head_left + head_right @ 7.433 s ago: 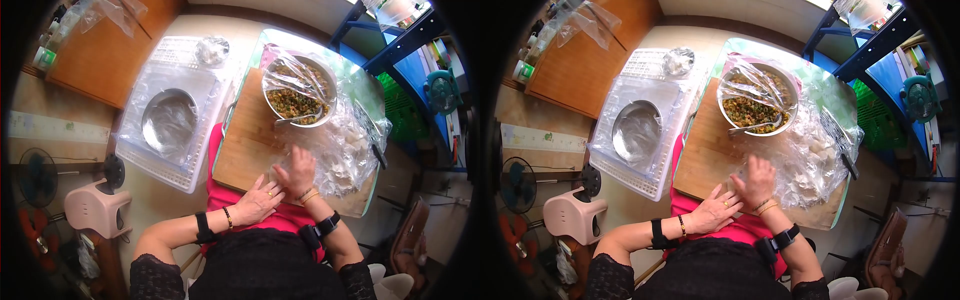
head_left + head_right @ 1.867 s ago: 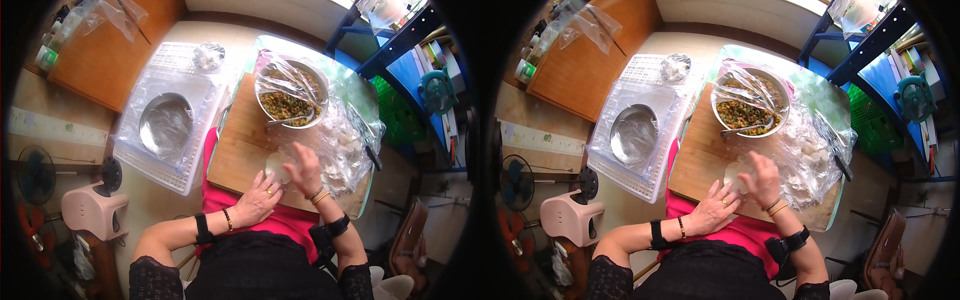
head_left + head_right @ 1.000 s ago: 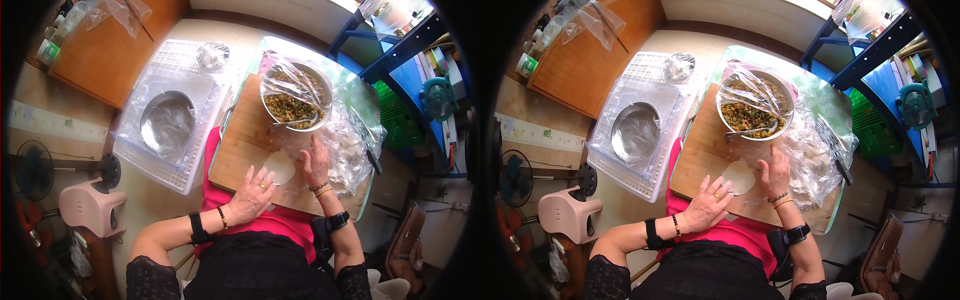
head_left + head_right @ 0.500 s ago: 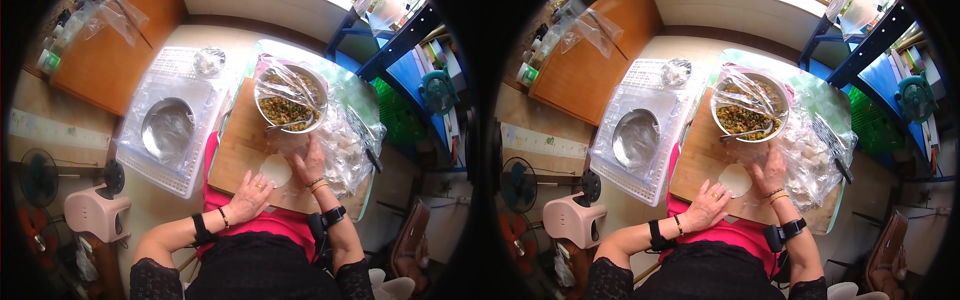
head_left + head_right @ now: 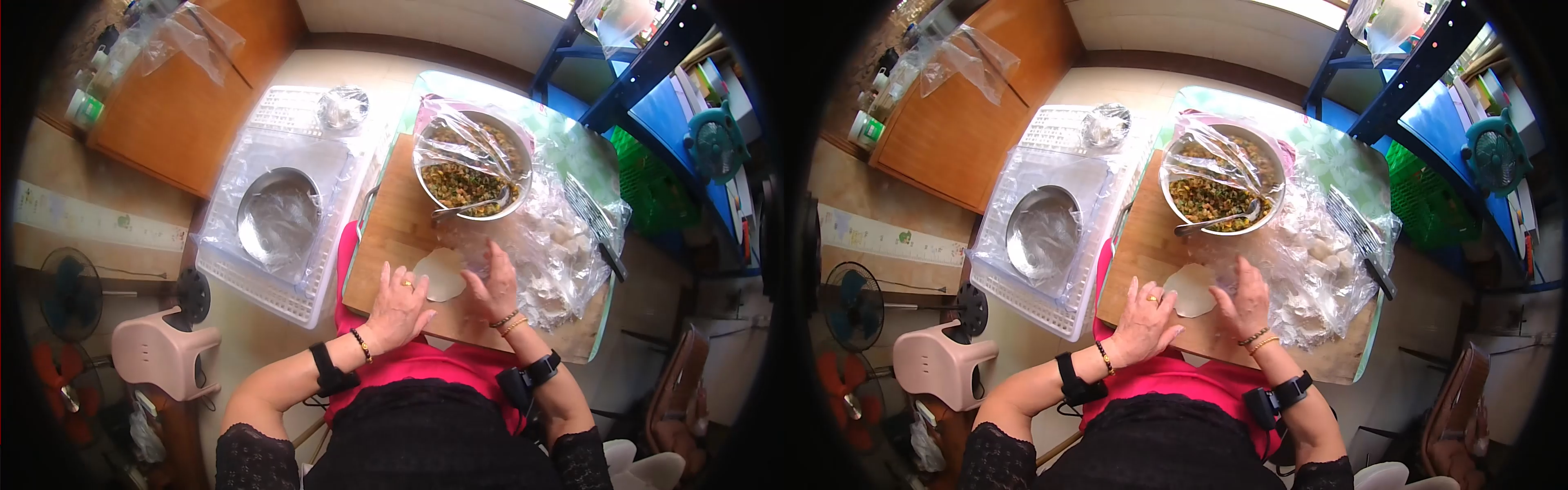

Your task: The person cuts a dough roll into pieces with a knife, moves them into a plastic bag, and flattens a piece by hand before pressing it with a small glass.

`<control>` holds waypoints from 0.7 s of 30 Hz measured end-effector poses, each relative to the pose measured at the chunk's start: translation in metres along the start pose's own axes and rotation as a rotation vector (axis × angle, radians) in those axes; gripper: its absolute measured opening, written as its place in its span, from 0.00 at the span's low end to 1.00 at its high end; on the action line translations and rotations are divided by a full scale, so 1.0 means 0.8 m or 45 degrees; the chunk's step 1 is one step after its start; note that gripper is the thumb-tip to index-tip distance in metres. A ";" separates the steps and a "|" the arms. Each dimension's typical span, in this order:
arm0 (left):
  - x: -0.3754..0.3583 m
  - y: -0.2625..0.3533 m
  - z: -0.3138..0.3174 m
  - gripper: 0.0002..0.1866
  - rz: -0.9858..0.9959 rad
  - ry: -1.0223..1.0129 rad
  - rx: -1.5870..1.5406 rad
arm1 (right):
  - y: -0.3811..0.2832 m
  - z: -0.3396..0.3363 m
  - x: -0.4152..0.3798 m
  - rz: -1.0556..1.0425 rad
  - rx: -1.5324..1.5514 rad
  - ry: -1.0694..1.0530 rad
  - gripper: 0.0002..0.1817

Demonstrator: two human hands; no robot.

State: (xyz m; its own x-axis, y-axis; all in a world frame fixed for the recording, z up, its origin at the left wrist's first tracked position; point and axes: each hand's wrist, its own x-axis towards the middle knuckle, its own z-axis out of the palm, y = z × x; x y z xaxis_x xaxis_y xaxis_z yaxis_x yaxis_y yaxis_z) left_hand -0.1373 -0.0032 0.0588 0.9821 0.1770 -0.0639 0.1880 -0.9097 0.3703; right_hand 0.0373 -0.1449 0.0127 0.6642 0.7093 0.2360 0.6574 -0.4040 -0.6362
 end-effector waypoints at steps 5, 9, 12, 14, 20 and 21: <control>0.027 0.014 0.016 0.32 0.006 0.067 -0.011 | 0.018 -0.037 -0.023 0.297 0.237 0.034 0.41; 0.048 0.035 0.041 0.31 0.305 0.005 -0.081 | 0.019 -0.070 -0.031 0.283 0.201 0.028 0.41; 0.050 0.055 0.043 0.30 0.567 0.063 -0.146 | 0.011 -0.091 -0.029 0.045 0.112 -0.027 0.40; 0.041 0.061 0.047 0.29 0.558 -0.004 -0.196 | -0.001 -0.092 -0.030 -0.204 -0.147 -0.145 0.41; 0.021 0.060 0.042 0.27 0.583 -0.157 -0.204 | 0.012 -0.033 -0.029 -0.246 -0.523 -0.154 0.41; 0.019 0.061 0.043 0.27 0.583 -0.159 -0.203 | 0.015 -0.033 -0.017 -0.141 -0.511 -0.096 0.42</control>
State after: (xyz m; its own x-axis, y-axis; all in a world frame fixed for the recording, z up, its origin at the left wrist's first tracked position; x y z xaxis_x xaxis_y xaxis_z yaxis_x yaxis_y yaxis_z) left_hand -0.1133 -0.0577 0.0441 0.9588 -0.2824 0.0316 -0.2567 -0.8129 0.5227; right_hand 0.0460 -0.1748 0.0214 0.5635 0.7954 0.2231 0.8198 -0.5051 -0.2698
